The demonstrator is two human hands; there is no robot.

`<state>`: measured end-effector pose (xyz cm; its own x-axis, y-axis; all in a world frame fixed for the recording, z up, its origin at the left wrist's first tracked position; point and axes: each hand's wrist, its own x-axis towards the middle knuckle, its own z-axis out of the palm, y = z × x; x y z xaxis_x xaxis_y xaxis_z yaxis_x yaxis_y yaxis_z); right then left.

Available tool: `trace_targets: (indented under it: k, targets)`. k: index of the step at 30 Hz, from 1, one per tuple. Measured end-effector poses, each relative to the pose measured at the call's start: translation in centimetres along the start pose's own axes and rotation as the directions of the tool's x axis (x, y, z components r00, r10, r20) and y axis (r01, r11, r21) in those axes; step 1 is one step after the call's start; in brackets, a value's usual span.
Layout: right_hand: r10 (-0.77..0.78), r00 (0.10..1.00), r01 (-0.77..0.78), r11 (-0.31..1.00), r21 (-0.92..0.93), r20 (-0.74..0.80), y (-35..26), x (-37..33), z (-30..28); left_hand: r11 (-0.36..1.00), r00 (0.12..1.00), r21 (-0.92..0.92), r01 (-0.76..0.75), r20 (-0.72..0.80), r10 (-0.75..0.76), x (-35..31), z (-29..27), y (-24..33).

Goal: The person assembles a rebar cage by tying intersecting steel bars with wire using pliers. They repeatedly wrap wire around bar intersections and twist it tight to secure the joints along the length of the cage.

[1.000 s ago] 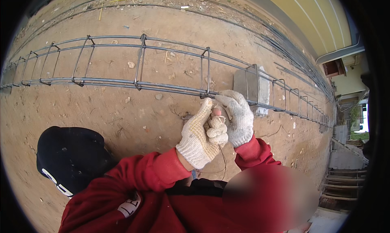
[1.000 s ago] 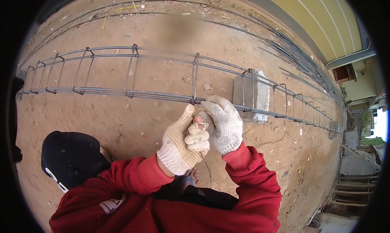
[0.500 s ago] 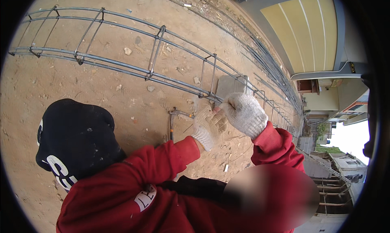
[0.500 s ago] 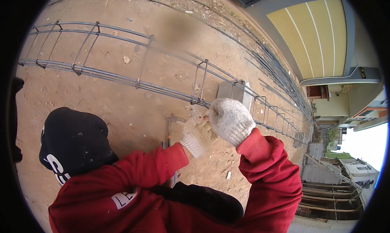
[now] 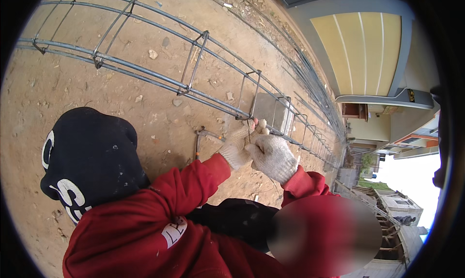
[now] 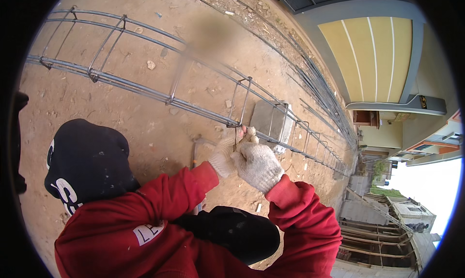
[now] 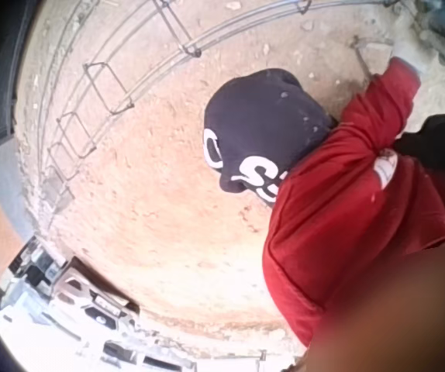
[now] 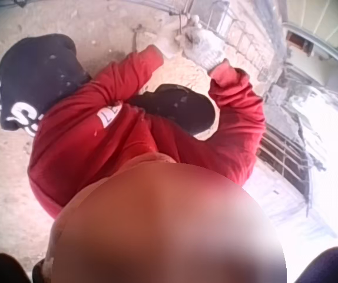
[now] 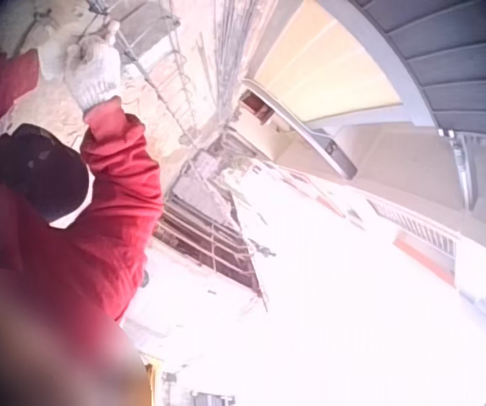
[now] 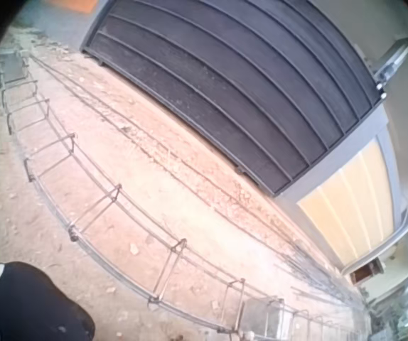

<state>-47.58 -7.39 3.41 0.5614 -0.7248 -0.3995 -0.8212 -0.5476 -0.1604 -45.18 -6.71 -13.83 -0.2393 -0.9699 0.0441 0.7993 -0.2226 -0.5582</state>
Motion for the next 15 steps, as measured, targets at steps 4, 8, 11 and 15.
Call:
trace_targets:
  k: [4, 8, 11, 15]
  targets:
    - [-0.187, 0.977, 0.167, 0.969, -0.185, -0.100, -0.3, 0.1, -0.8, 0.936, 0.990, 0.337, -0.100, -0.059, 0.127, -0.3, -0.4, 0.7]
    - [-0.282, 0.956, 0.207, 0.837, -0.506, -0.076, 0.2, 0.1, -4.1, 0.969, 0.991, 0.248, 0.019, -0.132, 0.014, -0.9, -0.6, 1.9]
    - [-0.257, 0.966, 0.184, 0.739, -0.649, -0.019, 2.5, 1.2, -6.2, 0.952, 0.994, 0.306, 0.007, -0.107, 0.027, -0.9, -0.5, 2.6]
    - [-0.175, 0.983, 0.097, 0.742, -0.663, -0.051, 6.6, 2.9, -5.8, 0.922, 0.985, 0.386, 0.021, -0.166, 0.047, -1.0, -0.2, 3.0]
